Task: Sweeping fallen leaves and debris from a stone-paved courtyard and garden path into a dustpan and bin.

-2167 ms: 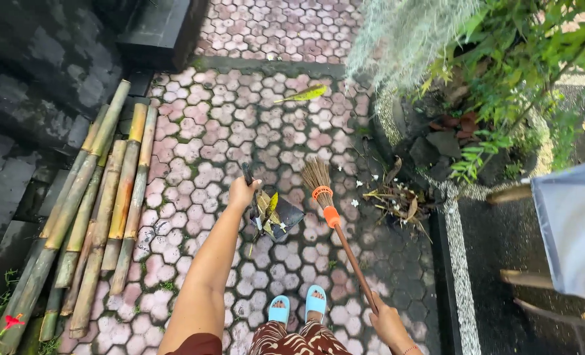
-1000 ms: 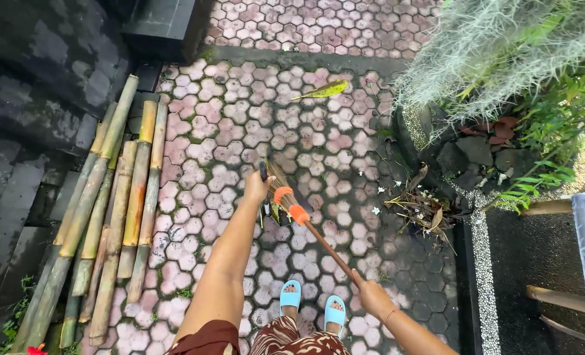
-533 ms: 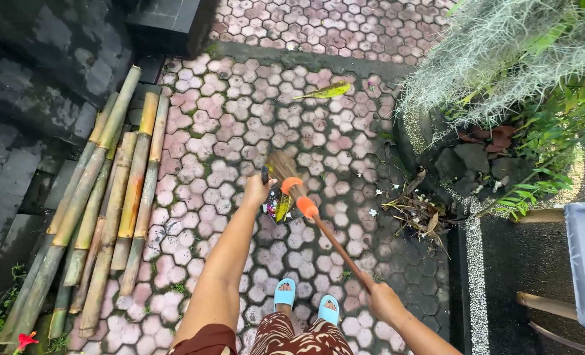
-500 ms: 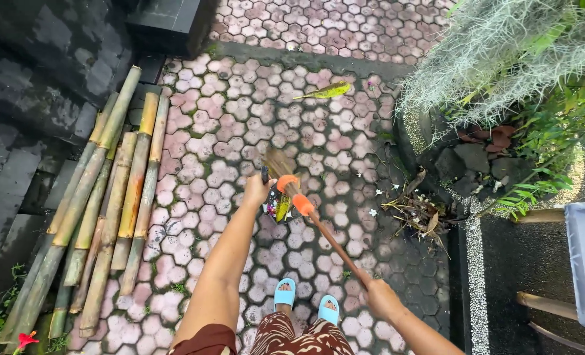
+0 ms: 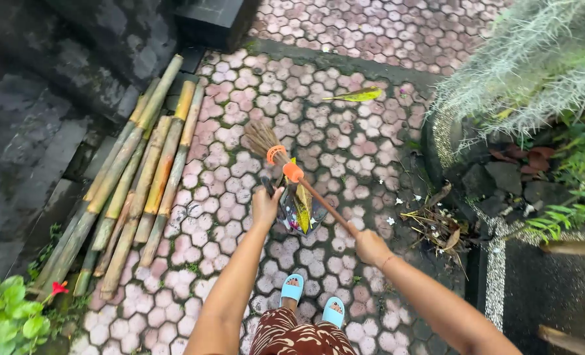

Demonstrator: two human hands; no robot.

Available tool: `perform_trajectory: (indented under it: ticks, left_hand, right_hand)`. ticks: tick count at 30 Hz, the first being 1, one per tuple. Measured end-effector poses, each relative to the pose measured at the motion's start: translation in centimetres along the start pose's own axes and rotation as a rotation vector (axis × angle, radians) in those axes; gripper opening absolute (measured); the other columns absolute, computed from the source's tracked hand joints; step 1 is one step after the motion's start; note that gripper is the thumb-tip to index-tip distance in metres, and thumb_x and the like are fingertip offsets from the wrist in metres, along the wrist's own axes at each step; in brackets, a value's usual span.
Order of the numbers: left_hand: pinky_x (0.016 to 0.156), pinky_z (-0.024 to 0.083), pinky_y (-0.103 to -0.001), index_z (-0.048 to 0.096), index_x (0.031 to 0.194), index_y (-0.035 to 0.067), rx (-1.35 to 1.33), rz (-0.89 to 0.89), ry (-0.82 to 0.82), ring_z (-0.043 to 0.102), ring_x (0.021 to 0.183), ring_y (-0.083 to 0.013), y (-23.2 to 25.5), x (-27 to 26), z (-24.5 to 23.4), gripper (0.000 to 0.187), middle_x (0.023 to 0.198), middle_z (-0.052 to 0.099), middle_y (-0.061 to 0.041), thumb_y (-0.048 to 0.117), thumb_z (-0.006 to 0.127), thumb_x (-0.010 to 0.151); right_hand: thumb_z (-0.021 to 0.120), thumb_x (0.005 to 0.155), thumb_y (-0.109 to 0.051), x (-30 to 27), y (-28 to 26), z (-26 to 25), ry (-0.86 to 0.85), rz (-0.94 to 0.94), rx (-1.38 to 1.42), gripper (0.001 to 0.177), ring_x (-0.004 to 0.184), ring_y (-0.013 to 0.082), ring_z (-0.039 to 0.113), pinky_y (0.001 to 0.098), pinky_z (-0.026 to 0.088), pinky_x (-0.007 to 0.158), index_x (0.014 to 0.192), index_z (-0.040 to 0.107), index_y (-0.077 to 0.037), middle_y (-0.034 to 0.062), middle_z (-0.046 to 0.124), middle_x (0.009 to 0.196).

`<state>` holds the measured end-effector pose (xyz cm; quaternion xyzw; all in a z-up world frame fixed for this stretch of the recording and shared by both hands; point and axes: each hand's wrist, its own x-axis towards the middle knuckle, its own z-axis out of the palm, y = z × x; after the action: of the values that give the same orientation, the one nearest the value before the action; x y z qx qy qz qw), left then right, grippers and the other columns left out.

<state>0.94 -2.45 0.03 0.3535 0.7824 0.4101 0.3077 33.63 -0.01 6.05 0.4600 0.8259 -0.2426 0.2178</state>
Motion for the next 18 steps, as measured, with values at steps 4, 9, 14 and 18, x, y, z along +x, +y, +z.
perform_trajectory:
  ticks: [4,9,14,18]
  left_hand:
    - [0.066,0.051,-0.042,0.071,0.074,0.0,0.007,-0.064,0.09,0.07,0.07,-0.0372,-2.1,-2.5,-0.8,0.032,0.062,0.066,-0.019,0.025,0.076,0.093]
    - [0.065,0.053,-0.035,0.068,0.074,0.006,0.04,-0.108,0.136,0.067,0.064,-0.0241,-4.3,-4.8,-1.7,0.03,0.06,0.065,-0.01,0.022,0.068,0.099]
    - [0.074,0.054,-0.049,0.068,0.081,0.002,0.147,-0.153,0.153,0.072,0.084,-0.0407,-5.5,-5.7,-2.9,0.026,0.072,0.071,-0.02,0.025,0.072,0.094]
    - [0.085,0.055,-0.054,0.073,0.088,0.005,0.203,-0.236,0.144,0.072,0.094,-0.0435,-4.5,-6.3,-3.2,0.026,0.082,0.075,-0.018,0.031,0.07,0.092]
  right_hand:
    - [0.054,0.09,0.0,4.8,2.1,1.2,0.042,-0.052,-0.092,0.067,0.097,0.0399,0.077,0.0541,0.064,0.079,0.155,0.044,-0.012,0.0274,0.076,0.099]
    - [0.054,0.093,-0.003,8.8,2.7,4.0,-0.011,-0.062,-0.199,0.063,0.108,0.0382,0.074,0.0527,0.061,0.089,0.155,0.043,-0.007,0.0263,0.074,0.112]
    - [0.047,0.098,-0.007,8.6,2.6,7.1,-0.066,0.012,-0.145,0.056,0.121,0.0377,0.069,0.0552,0.057,0.098,0.153,0.042,-0.008,0.025,0.071,0.124]
    - [0.049,0.098,-0.007,6.0,6.0,9.9,-0.157,0.016,-0.138,0.056,0.111,0.0358,0.073,0.0482,0.062,0.09,0.153,0.045,-0.008,0.0232,0.073,0.117]
